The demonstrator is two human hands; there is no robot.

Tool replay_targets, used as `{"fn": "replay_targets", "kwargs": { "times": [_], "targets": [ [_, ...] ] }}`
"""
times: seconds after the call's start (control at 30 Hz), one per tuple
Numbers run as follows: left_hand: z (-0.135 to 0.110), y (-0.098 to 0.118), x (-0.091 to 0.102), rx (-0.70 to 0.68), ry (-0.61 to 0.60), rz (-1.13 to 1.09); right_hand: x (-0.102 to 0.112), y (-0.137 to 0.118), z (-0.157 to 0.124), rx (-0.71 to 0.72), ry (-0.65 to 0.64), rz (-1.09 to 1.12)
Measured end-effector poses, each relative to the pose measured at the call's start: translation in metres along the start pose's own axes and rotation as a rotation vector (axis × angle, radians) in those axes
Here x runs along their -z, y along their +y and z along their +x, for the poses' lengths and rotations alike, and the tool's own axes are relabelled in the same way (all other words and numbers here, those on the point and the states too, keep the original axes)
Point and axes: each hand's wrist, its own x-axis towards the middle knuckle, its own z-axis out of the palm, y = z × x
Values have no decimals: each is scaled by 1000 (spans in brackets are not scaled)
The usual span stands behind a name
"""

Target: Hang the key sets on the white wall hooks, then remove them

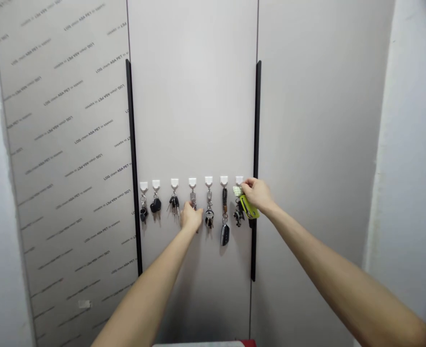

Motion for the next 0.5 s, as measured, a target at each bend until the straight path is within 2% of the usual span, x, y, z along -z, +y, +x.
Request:
{"fn": "replay_targets", "kwargs": {
  "times": [0.1, 0.2, 0.33, 0.4, 0.5],
  "targets": [
    [6, 7, 0, 17, -2, -39, -1, -7, -34, 53, -180, 180],
    [12, 10, 3, 13, -5, -101, -15, -4, -89, 52, -490, 324],
    [21, 9, 10, -13, 22, -233, -52, 17, -177, -84, -814, 422],
    [24, 10, 15, -26, 31, -308, -73, 29, -216, -148, -914, 410],
    [29, 16, 24, -32, 34, -420, -93, 39, -252, -155, -1072, 359]
  ]
}}
